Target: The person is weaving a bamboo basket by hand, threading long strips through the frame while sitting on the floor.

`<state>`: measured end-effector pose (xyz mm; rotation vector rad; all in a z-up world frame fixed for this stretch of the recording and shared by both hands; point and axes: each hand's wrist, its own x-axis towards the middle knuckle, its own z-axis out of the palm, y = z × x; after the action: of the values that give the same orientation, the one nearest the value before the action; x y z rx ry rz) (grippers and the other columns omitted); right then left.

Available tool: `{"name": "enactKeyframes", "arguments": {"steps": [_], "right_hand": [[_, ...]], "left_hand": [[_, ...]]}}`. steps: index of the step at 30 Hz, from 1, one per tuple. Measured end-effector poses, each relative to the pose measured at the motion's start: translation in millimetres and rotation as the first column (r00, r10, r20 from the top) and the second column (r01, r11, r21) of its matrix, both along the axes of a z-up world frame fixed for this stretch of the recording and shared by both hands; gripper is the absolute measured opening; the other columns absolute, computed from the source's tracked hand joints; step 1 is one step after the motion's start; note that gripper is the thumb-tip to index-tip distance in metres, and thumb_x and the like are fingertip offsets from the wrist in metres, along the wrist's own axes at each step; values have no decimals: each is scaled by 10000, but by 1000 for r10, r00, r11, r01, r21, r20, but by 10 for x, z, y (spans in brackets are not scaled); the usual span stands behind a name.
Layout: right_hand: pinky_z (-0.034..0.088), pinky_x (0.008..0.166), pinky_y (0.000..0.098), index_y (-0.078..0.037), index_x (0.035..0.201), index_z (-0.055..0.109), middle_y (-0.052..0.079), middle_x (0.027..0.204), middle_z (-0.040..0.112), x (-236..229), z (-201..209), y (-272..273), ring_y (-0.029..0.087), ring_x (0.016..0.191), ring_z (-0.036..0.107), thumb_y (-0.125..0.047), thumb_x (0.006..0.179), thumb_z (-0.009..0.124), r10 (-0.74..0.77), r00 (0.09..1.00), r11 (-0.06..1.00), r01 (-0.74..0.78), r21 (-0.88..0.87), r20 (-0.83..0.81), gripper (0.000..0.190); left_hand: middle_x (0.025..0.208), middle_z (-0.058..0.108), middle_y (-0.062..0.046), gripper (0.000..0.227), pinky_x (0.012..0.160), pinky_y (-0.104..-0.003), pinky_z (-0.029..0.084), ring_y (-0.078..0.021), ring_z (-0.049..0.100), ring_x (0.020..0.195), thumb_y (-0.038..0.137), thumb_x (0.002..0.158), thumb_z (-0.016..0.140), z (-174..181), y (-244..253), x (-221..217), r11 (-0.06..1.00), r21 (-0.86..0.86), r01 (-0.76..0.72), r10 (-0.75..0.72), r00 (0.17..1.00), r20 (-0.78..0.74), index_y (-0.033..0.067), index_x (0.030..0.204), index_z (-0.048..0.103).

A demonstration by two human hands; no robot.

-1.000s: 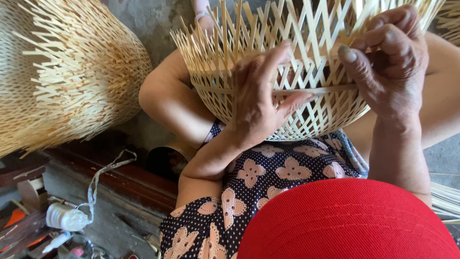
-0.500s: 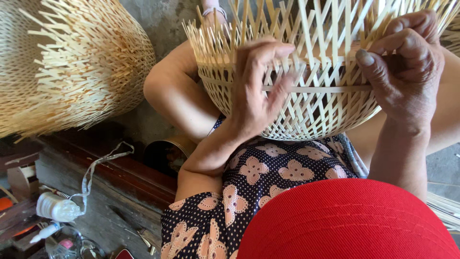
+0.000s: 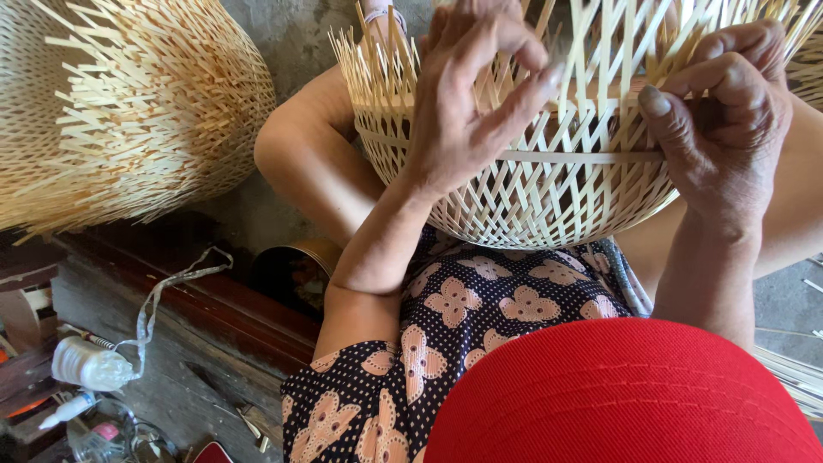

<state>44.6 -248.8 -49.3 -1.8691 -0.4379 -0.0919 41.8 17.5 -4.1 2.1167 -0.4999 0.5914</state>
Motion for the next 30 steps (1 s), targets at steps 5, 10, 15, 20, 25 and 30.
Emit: {"name": "enactKeyframes", "arguments": {"steps": [5, 10, 15, 20, 25, 30], "right_hand": [[410, 828, 244, -47, 939, 659, 6, 1067, 526, 4, 67, 39, 127, 968, 477, -242, 1006, 866, -31, 995, 996, 38, 77, -92, 292], [414, 889, 272, 10, 960, 672, 27, 967, 499, 1, 8, 12, 158, 989, 474, -159, 1049, 867, -12, 999, 1000, 13, -25, 49, 274], [403, 805, 235, -7, 959, 669, 17, 1013, 496, -3, -16, 8, 119, 928, 465, -186, 1031, 863, -26, 998, 998, 29, 56, -57, 274], [412, 796, 223, -20, 957, 675, 10, 1035, 503, -5, 5, 33, 110, 924, 465, -197, 1035, 881, -10, 998, 995, 16, 100, -62, 282], [405, 795, 227, -5, 966, 683, 18, 1012, 502, -21, 3, 37, 117, 927, 467, -195, 1026, 858, -27, 998, 998, 30, 48, -54, 265], [426, 828, 226, -22, 965, 681, 14, 1068, 514, 3, 33, 40, 108, 951, 477, -207, 1034, 885, -24, 998, 995, 30, 99, -61, 284]], "left_hand": [[915, 637, 42, 211, 905, -368, 388, -145, 536, 920, 186, 937, 799, 32, -150, -144, 951, 241, -192, 184, 981, 55, 211, 1006, 601], [953, 645, -15, 350, 912, -378, 386, -177, 536, 941, 174, 904, 792, -16, -367, -120, 866, 386, -318, 345, 939, 0, 140, 1158, 554], [933, 676, 30, 475, 851, -347, 407, -99, 530, 821, 130, 888, 791, 73, -231, 59, 998, 15, -68, 69, 997, -33, 47, 1255, 501], [940, 648, 42, 328, 870, -321, 397, -112, 544, 885, 83, 939, 800, 141, -193, -12, 999, 46, -20, 19, 1000, 8, 212, 1098, 544], [884, 649, -28, 469, 857, -405, 367, -188, 557, 850, 140, 835, 835, -49, -443, -49, 925, 294, -242, 255, 967, -5, 90, 1182, 522], [1102, 690, 53, 333, 954, -291, 497, -51, 676, 1012, 201, 1017, 710, -101, -368, 177, 965, -242, 102, -162, 958, -239, 234, 1278, 506]]}}
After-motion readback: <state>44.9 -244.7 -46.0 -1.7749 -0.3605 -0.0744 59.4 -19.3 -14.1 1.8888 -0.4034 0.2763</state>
